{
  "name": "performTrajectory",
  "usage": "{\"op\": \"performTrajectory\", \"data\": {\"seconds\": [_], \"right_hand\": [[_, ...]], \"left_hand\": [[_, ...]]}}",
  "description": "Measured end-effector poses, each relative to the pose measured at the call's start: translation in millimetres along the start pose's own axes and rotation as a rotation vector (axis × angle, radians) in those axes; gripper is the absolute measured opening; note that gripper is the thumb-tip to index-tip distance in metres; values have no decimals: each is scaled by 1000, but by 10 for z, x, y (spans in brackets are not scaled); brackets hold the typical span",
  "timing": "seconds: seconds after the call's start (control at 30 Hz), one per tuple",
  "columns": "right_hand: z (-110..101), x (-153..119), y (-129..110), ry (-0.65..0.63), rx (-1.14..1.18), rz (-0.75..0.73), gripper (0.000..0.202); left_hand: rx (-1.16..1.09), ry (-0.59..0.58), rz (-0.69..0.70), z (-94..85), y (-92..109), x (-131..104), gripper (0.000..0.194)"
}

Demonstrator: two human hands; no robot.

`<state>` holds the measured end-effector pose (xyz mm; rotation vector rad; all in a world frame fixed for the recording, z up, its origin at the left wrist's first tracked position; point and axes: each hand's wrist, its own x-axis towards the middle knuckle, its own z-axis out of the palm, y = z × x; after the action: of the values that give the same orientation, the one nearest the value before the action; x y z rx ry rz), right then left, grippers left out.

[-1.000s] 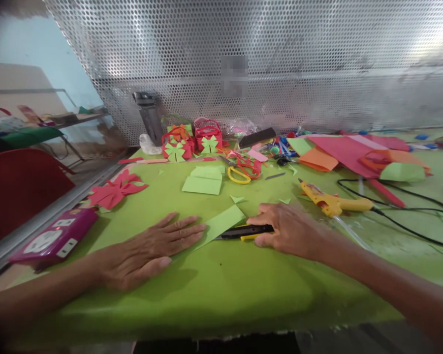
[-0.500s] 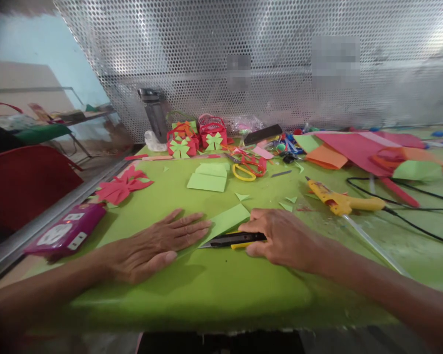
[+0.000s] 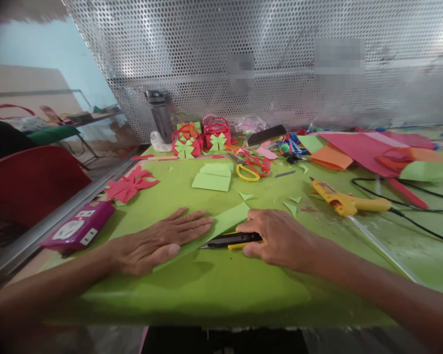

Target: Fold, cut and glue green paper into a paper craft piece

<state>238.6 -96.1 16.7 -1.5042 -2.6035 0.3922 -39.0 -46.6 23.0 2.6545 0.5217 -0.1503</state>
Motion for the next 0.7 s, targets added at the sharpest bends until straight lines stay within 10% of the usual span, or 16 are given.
{"op": "performTrajectory", "data": {"seconds": [0.3,0.7], "right_hand": [[54,3,69,-9,6,-3,28],[32,-23,32,7,-13,-26,29]], "left_hand": [[25,20,-64,51,18,-437,56],[19,38,-50,109,23,-431,55]]}}
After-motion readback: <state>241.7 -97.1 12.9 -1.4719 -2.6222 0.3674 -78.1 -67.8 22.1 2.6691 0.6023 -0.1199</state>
